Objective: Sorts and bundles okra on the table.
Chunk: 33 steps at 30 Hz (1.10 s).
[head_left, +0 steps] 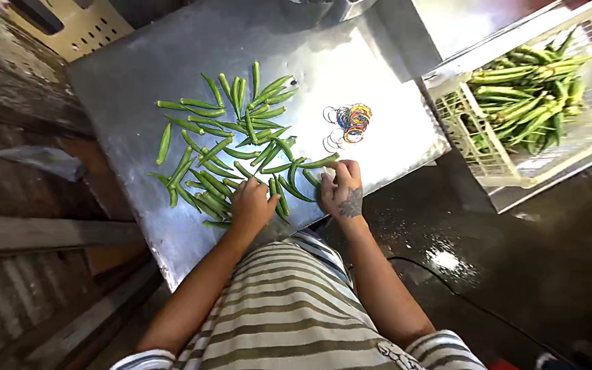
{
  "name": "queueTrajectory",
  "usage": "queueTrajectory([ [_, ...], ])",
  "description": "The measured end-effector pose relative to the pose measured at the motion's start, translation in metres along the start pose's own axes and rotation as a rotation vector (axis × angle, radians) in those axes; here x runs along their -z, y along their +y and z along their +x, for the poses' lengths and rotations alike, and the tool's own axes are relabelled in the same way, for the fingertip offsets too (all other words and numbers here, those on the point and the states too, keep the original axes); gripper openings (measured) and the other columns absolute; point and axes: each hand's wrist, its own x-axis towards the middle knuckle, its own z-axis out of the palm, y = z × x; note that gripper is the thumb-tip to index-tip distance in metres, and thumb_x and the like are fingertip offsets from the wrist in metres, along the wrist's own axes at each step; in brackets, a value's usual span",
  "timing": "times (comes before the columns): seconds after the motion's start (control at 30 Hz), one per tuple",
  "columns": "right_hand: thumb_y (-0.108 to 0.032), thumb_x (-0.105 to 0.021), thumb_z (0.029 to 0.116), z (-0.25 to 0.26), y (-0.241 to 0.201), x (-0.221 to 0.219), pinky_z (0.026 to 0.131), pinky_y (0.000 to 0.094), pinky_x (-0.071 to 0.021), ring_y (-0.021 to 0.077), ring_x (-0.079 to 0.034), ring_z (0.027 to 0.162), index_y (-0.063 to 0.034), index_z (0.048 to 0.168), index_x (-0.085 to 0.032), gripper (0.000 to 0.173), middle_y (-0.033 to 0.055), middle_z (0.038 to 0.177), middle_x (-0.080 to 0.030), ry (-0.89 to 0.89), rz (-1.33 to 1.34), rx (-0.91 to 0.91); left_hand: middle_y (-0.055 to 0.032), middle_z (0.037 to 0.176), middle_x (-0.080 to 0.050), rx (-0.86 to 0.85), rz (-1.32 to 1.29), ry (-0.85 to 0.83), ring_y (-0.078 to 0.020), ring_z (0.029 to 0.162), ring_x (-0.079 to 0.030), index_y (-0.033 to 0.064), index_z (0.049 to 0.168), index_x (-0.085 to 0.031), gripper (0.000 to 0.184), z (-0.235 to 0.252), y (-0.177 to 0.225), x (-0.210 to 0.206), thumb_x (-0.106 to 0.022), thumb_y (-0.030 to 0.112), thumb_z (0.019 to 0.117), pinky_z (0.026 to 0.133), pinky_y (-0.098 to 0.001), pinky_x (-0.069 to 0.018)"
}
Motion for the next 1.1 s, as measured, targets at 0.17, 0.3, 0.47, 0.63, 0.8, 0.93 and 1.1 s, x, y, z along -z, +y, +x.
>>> queueTrajectory([
  [0.17,-0.020,-0.069,0.0911,-0.014,-0.016,-0.011,0.068,0.0336,-0.0554,0.0204,-0.062,0.079,-0.0048,0.107,-0.074,0.022,0.0150,0.102,-0.064,-0.023,0.190,0.107,-0.0124,0.104,-0.067,0.184,-0.101,-0.116,-0.0295,0.105,-0.065,0.0076,0.097,-0.074,0.037,0.016,0.025,0.013,-0.064,0.043,0.0950,0.089,-0.0515,-0.0541],
  [0.3,-0.021,-0.069,0.0920,-0.018,-0.014,-0.014,0.069,0.0331,-0.0550,0.0203,-0.063,0.082,-0.0062,0.104,-0.074,0.020,0.0138,0.100,-0.065,-0.046,0.223,0.142,-0.0135,0.100,-0.064,0.080,-0.340,0.026,-0.0264,0.092,-0.064,0.0035,0.100,-0.070,0.027,0.010,0.009,0.044,-0.066,0.030,0.0970,0.081,-0.0471,-0.0556],
  [0.47,-0.020,-0.067,0.0935,-0.024,-0.018,-0.018,0.071,0.0367,-0.0582,0.0209,-0.066,0.081,-0.0052,0.098,-0.074,0.017,0.0118,0.094,-0.068,-0.098,0.309,0.233,-0.0179,0.118,-0.069,-0.092,-1.188,0.095,-0.0309,0.096,-0.073,0.0013,0.121,-0.057,0.027,-0.013,-0.048,0.092,-0.054,0.015,0.0974,0.084,-0.0497,-0.0624],
  [0.63,-0.034,-0.061,0.0994,-0.029,-0.045,-0.039,0.084,0.0429,-0.0587,0.0231,-0.070,0.093,-0.0122,0.099,-0.075,0.026,0.0065,0.093,-0.073,-0.351,0.277,0.503,-0.0038,0.095,-0.064,-0.010,-1.341,0.239,-0.0145,0.059,-0.061,0.0202,0.120,-0.048,0.022,-0.047,-0.083,0.113,-0.030,0.026,0.1079,0.052,-0.0307,-0.0566],
  [0.8,-0.034,-0.065,0.0964,-0.026,-0.074,-0.060,0.079,0.0508,-0.0572,0.0334,-0.070,0.096,-0.0106,0.108,-0.069,0.026,0.0122,0.098,-0.071,-0.651,0.068,0.854,0.0025,0.067,-0.045,0.283,-1.059,0.444,-0.0091,0.050,-0.045,0.0171,0.114,-0.052,0.018,-0.053,-0.105,0.097,-0.047,0.034,0.1087,0.047,-0.0248,-0.0445],
  [0.93,-0.028,-0.070,0.0899,0.012,-0.085,-0.047,0.084,0.0521,-0.0568,0.0294,-0.070,0.100,-0.0127,0.107,-0.072,0.023,0.0094,0.104,-0.073,-0.781,0.171,0.805,-0.0018,0.076,-0.063,0.293,-0.531,0.347,-0.0129,0.065,-0.058,0.0108,0.106,-0.069,0.026,-0.051,-0.117,0.082,-0.073,0.033,0.0945,0.064,-0.0379,-0.0522],
  [1.1,-0.031,-0.074,0.0920,0.120,-0.087,-0.029,0.083,0.0468,-0.0608,0.0231,-0.072,0.092,-0.0076,0.104,-0.076,0.027,0.0090,0.099,-0.074,-0.407,0.290,0.580,-0.0106,0.112,-0.069,0.180,-0.221,-0.018,-0.0237,0.091,-0.065,0.0201,0.135,-0.062,0.056,-0.046,-0.119,0.058,-0.082,0.036,0.0856,0.084,-0.0463,-0.0551],
])
